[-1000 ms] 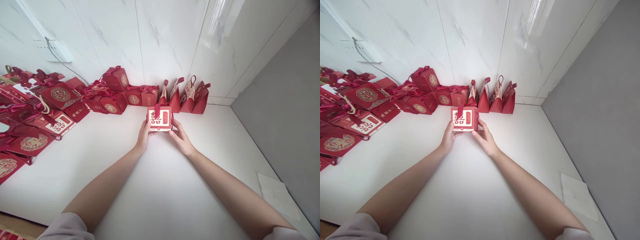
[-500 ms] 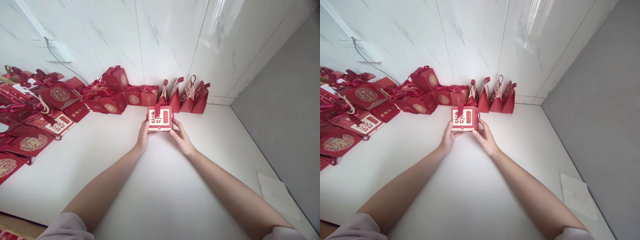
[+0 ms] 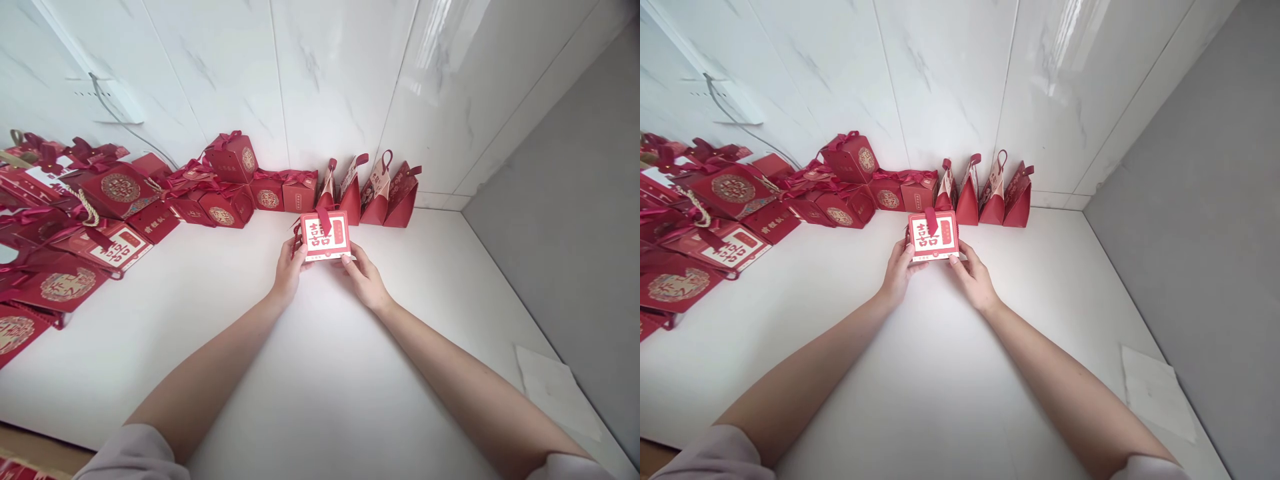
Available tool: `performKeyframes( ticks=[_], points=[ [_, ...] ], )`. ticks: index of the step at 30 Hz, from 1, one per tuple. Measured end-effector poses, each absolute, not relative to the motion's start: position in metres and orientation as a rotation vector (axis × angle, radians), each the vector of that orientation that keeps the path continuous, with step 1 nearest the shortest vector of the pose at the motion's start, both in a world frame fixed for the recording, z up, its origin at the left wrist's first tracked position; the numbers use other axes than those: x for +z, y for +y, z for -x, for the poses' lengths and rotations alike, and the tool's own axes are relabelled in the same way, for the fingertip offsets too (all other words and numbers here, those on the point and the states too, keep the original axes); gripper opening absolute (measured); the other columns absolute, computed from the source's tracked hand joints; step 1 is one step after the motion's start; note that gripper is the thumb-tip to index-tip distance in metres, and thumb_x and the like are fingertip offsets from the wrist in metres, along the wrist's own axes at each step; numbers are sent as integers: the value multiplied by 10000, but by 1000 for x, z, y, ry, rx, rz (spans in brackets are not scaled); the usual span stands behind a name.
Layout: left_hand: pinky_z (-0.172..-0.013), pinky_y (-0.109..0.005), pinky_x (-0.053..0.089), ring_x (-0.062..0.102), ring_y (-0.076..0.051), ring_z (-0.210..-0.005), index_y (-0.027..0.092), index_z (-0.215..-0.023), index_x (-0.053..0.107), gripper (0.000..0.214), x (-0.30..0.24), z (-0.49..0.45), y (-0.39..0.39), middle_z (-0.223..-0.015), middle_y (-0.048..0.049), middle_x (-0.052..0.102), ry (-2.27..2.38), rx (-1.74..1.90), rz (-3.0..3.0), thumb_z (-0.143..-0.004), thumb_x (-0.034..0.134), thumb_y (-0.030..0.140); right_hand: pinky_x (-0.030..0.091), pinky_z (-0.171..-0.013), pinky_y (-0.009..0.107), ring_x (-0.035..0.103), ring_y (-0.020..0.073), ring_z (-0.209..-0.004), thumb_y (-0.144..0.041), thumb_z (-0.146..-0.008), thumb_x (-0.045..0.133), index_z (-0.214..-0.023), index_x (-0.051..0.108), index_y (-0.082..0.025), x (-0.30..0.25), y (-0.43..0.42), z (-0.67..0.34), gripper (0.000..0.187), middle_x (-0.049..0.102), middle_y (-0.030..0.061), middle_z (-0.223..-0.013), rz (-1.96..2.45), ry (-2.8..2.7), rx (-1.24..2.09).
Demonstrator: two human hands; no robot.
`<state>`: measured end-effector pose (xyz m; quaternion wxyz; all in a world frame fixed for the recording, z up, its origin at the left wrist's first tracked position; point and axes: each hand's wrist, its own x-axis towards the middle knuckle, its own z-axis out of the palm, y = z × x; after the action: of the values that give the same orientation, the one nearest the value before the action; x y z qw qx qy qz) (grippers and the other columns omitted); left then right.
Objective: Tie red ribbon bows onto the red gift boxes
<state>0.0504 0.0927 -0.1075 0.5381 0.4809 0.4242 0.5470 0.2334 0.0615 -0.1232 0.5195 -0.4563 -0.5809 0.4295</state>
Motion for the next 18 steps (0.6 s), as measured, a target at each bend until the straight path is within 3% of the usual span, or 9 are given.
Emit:
performKeyframes(
  ticks=[8,12,15,18],
  points=[
    [-824,-406,558,595,-280,-1146,229,-1154,514,476,-110,-48,94,-1295,-92,586,986,1294,-1165,-835,548,581,472,-1049,440,526,253,-1278,-536,-956,481,-1519,267,-326,-122,59,-235,638,289,25,-1596,974,-1459,1064],
    [-845,-410,550,583,-277,-1161,232,-1137,512,462,-111,-48,94,-1308,-77,583,967,1299,-1141,-828,529,575,493,-1035,450,465,269,-1344,-546,-936,514,-1537,215,-335,-124,59,-236,704,284,32,-1596,944,-1490,1069],
    [-849,-405,551,579,-274,-1166,232,-1128,514,450,-111,-48,94,-1319,-72,578,943,1312,-1122,-826,529,566,497,-1030,450,514,261,-1295,-552,-929,524,-1541,188,-346,-123,59,-236,727,278,43,-1596,919,-1502,1079],
    [-854,-405,551,589,-273,-1150,227,-1114,522,440,-112,-48,95,-1273,-71,608,903,1319,-1111,-829,525,562,499,-1014,469,625,237,-1121,-555,-901,571,-1543,160,-355,-122,59,-236,788,332,83,-1557,933,-1497,1112]
  ],
)
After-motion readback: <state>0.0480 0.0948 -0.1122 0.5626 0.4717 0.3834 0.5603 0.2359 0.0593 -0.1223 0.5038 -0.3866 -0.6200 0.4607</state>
